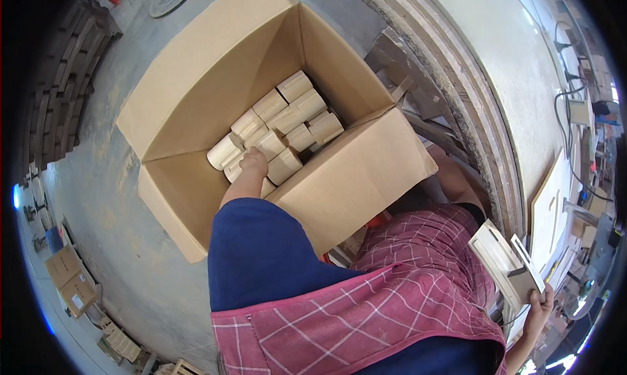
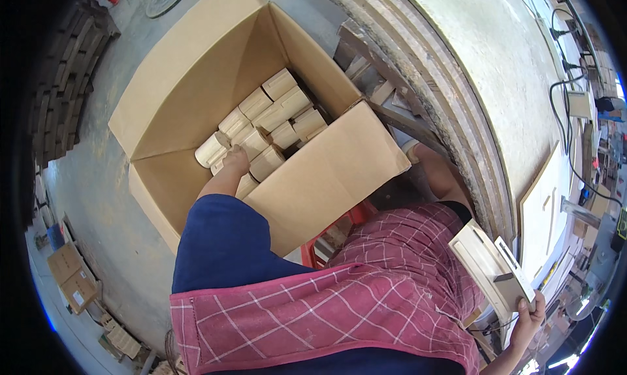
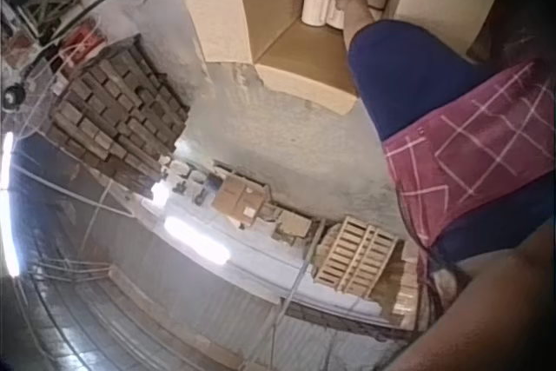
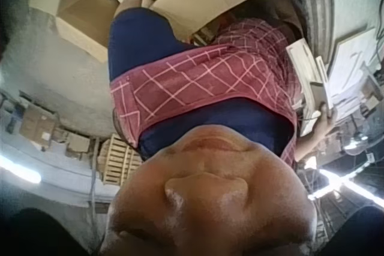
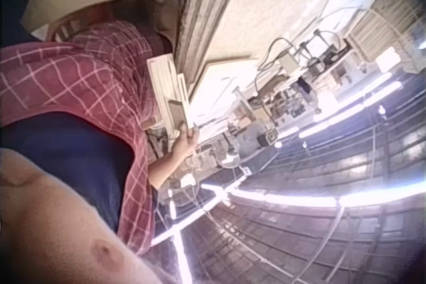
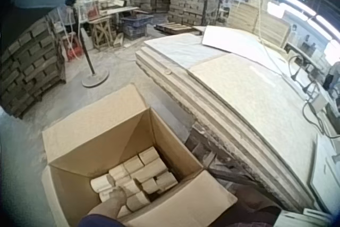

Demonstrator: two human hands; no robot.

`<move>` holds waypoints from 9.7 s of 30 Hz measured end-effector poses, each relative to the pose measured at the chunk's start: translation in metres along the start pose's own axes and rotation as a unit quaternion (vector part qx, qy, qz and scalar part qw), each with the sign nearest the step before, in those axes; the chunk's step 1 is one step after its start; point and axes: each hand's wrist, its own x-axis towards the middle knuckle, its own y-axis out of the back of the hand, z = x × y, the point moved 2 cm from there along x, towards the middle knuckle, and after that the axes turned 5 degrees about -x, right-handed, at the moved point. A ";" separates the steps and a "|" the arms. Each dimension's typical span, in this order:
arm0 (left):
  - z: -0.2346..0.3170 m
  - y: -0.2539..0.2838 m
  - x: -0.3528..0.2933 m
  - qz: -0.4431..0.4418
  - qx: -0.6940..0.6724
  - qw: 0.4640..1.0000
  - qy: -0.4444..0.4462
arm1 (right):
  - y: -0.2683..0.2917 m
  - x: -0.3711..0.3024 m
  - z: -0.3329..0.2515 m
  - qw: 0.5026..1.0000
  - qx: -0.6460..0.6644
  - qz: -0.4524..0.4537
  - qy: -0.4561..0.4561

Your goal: Using a drill press to bore holes into cylindrical wood blocks.

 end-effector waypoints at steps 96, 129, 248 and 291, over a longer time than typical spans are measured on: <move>0.417 0.052 -0.483 -0.227 -0.146 0.650 -0.710 | -0.128 -0.034 0.088 0.457 0.873 -0.002 0.170; 0.368 0.206 -0.373 -0.167 -0.450 0.747 -0.460 | 0.011 0.034 0.053 0.948 0.018 0.225 0.224; 0.490 0.175 -0.345 -0.118 -0.479 0.576 -0.652 | 0.060 0.081 -0.048 0.736 -0.205 0.536 0.358; 0.512 0.150 -0.369 -0.112 -0.440 0.580 -0.676 | 0.008 0.088 -0.008 0.784 -0.063 0.511 0.346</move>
